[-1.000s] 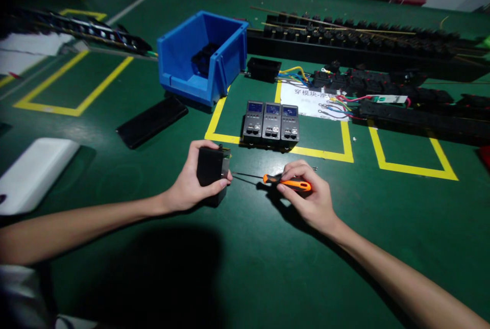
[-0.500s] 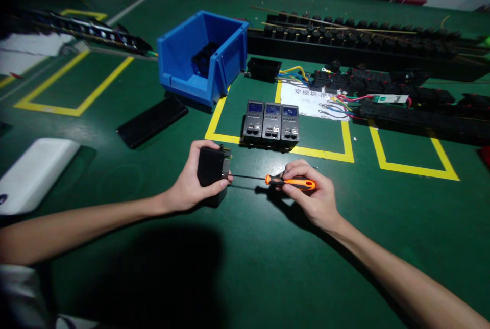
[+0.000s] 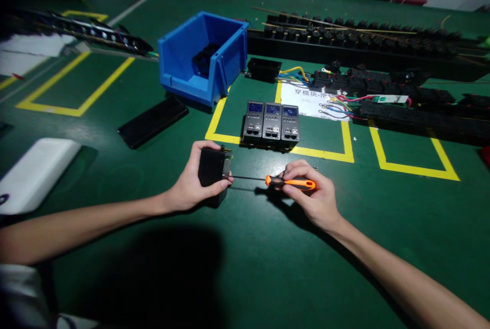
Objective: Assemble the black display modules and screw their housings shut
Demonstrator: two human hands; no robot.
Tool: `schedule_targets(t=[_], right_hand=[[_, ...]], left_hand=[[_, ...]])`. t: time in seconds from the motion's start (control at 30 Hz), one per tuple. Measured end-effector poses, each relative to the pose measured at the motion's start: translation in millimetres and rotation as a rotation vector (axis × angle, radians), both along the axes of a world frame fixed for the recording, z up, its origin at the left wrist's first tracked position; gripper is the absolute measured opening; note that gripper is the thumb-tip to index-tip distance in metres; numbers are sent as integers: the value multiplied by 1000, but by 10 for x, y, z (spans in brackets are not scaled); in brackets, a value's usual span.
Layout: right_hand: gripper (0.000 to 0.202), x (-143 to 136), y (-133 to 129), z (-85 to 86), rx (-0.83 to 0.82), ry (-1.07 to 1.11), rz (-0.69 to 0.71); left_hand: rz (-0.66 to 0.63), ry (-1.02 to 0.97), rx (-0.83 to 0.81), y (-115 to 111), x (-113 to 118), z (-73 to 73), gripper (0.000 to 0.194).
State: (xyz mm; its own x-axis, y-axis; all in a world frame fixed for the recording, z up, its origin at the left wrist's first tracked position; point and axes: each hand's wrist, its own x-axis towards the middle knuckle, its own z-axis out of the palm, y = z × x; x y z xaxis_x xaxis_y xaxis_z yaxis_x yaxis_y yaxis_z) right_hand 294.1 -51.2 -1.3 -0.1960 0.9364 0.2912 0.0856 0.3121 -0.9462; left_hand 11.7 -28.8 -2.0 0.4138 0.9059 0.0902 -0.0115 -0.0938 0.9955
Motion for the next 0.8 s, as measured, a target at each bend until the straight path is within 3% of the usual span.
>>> schedule_targets(t=[0.47,0.67,0.8], right_hand=[[11,-2,4,-27,-44,9,-21],[11,-13,-82,5,-215,2,15],[8,-20,-77,36,-22,-87,-77]], left_hand=[[-5,-20,-17,-1,1,-12,63],[13,-2,2,9,-12,-32,64],[6,-13,-6,6,-10,-30,64]])
